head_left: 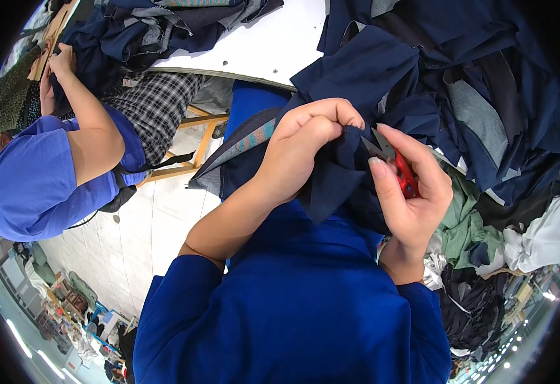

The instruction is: Trimming loose threads from fabric pieces using nippers.

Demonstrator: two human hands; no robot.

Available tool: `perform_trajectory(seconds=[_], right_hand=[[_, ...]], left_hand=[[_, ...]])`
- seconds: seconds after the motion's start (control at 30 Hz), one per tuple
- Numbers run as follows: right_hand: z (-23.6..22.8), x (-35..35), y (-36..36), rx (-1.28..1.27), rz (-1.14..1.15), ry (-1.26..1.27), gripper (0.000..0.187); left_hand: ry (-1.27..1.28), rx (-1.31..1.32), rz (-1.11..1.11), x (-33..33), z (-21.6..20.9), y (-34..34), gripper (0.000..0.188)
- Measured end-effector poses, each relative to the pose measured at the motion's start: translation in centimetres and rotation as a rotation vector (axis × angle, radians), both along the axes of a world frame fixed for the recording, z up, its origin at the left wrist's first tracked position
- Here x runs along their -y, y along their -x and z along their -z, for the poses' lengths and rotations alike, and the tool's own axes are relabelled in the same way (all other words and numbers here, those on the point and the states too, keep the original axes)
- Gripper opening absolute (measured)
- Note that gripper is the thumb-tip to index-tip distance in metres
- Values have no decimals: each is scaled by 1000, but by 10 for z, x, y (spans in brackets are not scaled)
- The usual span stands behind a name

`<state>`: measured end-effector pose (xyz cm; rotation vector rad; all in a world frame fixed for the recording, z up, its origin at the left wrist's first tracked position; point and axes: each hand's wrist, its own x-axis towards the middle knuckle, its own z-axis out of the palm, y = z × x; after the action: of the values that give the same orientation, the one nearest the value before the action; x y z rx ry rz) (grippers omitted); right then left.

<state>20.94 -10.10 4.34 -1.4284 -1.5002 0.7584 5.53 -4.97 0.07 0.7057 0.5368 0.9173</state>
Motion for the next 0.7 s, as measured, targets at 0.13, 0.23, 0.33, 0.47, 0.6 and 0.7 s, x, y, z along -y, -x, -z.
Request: perform_trajectory(seconds=[0.13, 0.23, 0.33, 0.47, 0.6, 0.7], right_hand=[[0, 2, 1, 0, -10, -3, 31], [0, 1, 1, 0, -15, -10, 31], [0, 1, 2, -4, -22, -8, 32], [0, 1, 2, -15, -18, -3, 32], [4, 0, 3, -61, -3, 14, 31], [11, -2, 3, -137, 64, 19, 33]], left_hand=[[-15, -7, 9, 0, -1, 1, 21], [-20, -5, 20, -1, 0, 2, 21], [-27, -19, 19, 0, -1, 2, 21], [-51, -46, 22, 1, 0, 2, 21], [-26, -21, 24, 3, -1, 0, 20], [-122, -87, 76, 6, 1, 0, 21]])
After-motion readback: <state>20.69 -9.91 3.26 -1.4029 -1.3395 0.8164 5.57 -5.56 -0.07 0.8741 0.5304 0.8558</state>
